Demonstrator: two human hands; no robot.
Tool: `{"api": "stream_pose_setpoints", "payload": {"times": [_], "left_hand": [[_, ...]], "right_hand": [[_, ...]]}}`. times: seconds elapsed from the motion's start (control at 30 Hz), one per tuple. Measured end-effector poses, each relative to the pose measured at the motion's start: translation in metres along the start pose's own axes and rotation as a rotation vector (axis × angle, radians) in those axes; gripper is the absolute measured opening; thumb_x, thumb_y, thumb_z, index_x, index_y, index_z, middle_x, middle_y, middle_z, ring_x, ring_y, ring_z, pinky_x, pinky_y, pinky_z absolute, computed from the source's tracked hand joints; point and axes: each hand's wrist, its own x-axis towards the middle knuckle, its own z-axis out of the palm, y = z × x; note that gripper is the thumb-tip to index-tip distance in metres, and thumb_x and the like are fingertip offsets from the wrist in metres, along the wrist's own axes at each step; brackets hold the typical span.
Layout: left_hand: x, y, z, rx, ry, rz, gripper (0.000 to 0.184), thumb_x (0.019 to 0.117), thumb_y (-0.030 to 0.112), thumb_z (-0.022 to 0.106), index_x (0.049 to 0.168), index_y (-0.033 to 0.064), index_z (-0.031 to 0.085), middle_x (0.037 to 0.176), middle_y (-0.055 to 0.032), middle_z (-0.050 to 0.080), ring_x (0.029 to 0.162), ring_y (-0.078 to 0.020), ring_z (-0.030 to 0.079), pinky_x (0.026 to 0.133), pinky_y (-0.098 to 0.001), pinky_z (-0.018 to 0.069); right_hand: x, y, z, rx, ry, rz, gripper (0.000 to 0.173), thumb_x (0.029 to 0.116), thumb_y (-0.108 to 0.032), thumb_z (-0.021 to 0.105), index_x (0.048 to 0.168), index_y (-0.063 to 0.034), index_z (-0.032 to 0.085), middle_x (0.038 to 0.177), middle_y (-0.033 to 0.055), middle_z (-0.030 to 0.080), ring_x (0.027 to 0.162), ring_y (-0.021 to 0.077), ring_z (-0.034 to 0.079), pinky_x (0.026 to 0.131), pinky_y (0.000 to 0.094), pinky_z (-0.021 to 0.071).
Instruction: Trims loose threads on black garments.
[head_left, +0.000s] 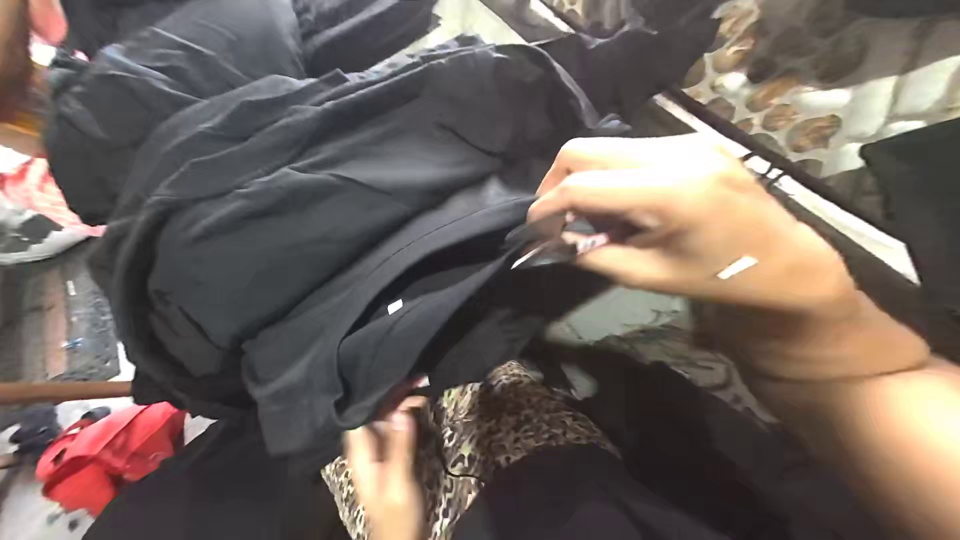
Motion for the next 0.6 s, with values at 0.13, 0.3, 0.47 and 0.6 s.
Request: {"api": "stream_pose_setpoints", "payload": {"times": [0.13, 0.3, 0.47, 0.6], "left_hand": [[0.076, 0.024, -0.073, -0.309, 0.675, -0.225, 0.021, 0.1076, 0.011, 0.034, 0.121, 0.0078, 0.049, 0.105, 0.0024, 0.061, 0.100, -0.0095, 0.064, 0.091, -0.0324, 0.0540], [0.155, 0.002, -0.105, 0.115, 0.783, -0.086, 0.044, 0.1110, 0.020, 0.033, 0.147, -0.0050, 0.039, 0.144, -0.0155, 0.047, 0.130, -0.0163, 0.049, 0.110, -0.0326, 0.0398], [0.190, -0.067, -0.160, 0.826, 0.550, -0.028, 0.065, 0.1099, 0.039, 0.035, 0.161, 0.0004, 0.022, 0.167, -0.0263, 0.017, 0.153, -0.0464, 0.016, 0.120, -0.0638, 0.0145], [0.176, -0.071, -0.166, 0.750, 0.361, -0.159, 0.066, 0.1095, 0.039, 0.036, 0.162, 0.0035, 0.020, 0.167, -0.0227, 0.019, 0.154, -0.0383, 0.020, 0.124, -0.0544, 0.0176]], "right_hand": [[0.064, 0.024, -0.003, 0.213, 0.190, 0.101, 0.023, 0.1034, -0.019, 0.053, 0.083, -0.0100, 0.060, 0.070, -0.0149, 0.046, 0.061, -0.0141, 0.039, 0.058, 0.0058, 0.0341], [0.168, 0.069, 0.048, 0.082, 0.289, 0.467, 0.033, 0.1071, -0.027, 0.048, 0.109, -0.0013, 0.068, 0.103, 0.0126, 0.068, 0.099, 0.0226, 0.064, 0.090, 0.0456, 0.0459], [0.173, 0.138, 0.168, -0.109, -0.124, 0.596, 0.038, 0.1042, -0.014, 0.045, 0.139, -0.0024, 0.053, 0.127, 0.0293, 0.062, 0.117, 0.0505, 0.062, 0.092, 0.0680, 0.0462], [0.168, 0.143, 0.169, -0.025, -0.099, 0.592, 0.033, 0.1047, -0.017, 0.048, 0.130, 0.0001, 0.058, 0.125, 0.0258, 0.066, 0.121, 0.0459, 0.061, 0.096, 0.0663, 0.0441]]}}
